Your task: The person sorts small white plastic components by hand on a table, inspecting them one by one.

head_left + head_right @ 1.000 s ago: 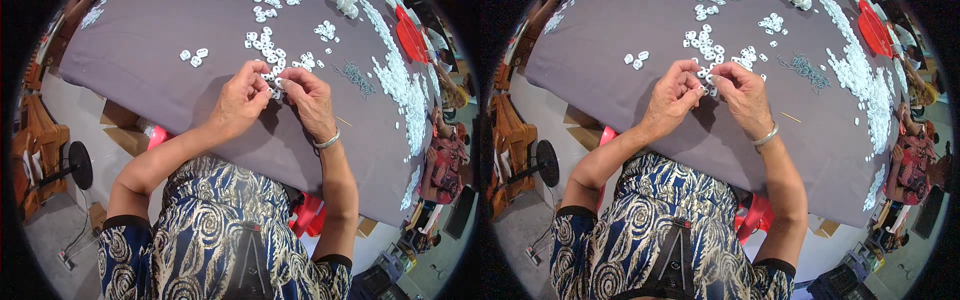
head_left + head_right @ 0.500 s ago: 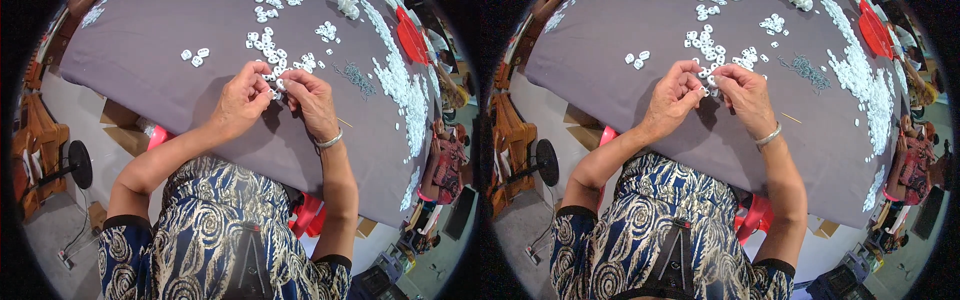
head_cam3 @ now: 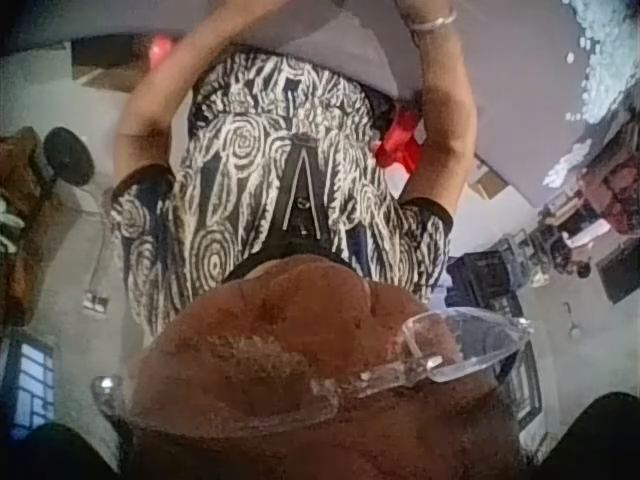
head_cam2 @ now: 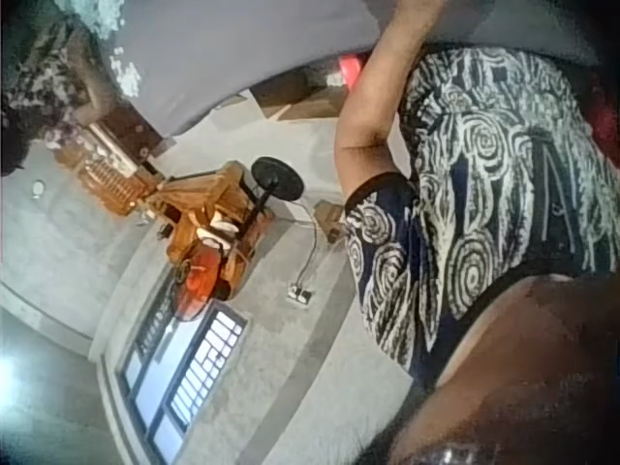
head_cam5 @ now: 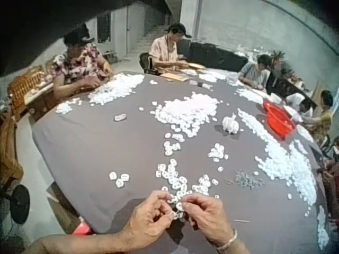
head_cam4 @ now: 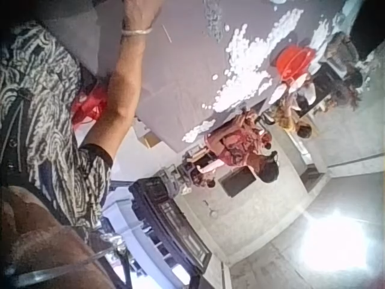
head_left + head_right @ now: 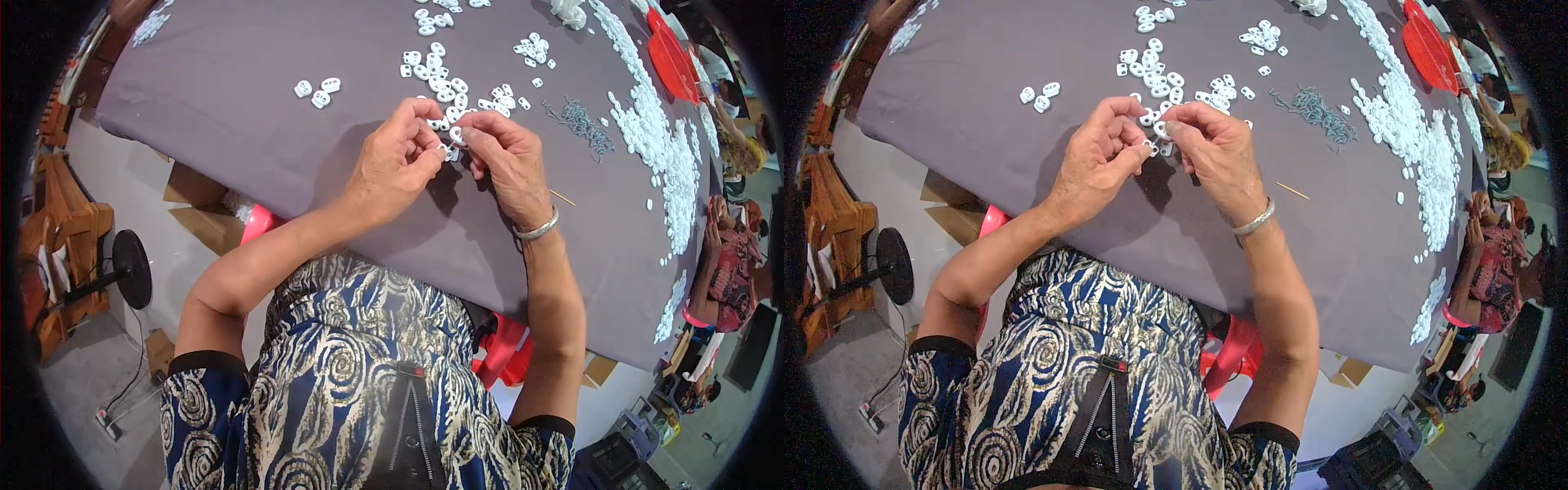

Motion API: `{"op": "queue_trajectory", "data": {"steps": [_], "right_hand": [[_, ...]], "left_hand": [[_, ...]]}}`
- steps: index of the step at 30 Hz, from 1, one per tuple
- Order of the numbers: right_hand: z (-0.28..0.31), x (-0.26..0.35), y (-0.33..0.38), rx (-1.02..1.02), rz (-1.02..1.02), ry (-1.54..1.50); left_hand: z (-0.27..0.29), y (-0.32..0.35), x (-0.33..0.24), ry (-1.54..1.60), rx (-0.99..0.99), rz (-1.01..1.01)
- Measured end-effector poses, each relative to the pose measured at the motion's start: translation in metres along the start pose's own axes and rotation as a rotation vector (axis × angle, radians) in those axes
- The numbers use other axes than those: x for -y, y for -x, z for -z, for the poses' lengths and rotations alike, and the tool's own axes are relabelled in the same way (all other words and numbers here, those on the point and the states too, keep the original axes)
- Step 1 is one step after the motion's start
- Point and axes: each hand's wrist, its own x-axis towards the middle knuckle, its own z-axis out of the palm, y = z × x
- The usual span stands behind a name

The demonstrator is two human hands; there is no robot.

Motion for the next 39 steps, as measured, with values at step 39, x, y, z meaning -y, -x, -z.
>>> {"op": "queue_trajectory", "data": {"steps": [39], "right_hand": [[-0.012, -0.003, 0.003, 0.011, 0.160, 0.137]], "left_hand": [[-0.002, 0.000, -0.004, 0.074, -0.022, 0.008]]}}
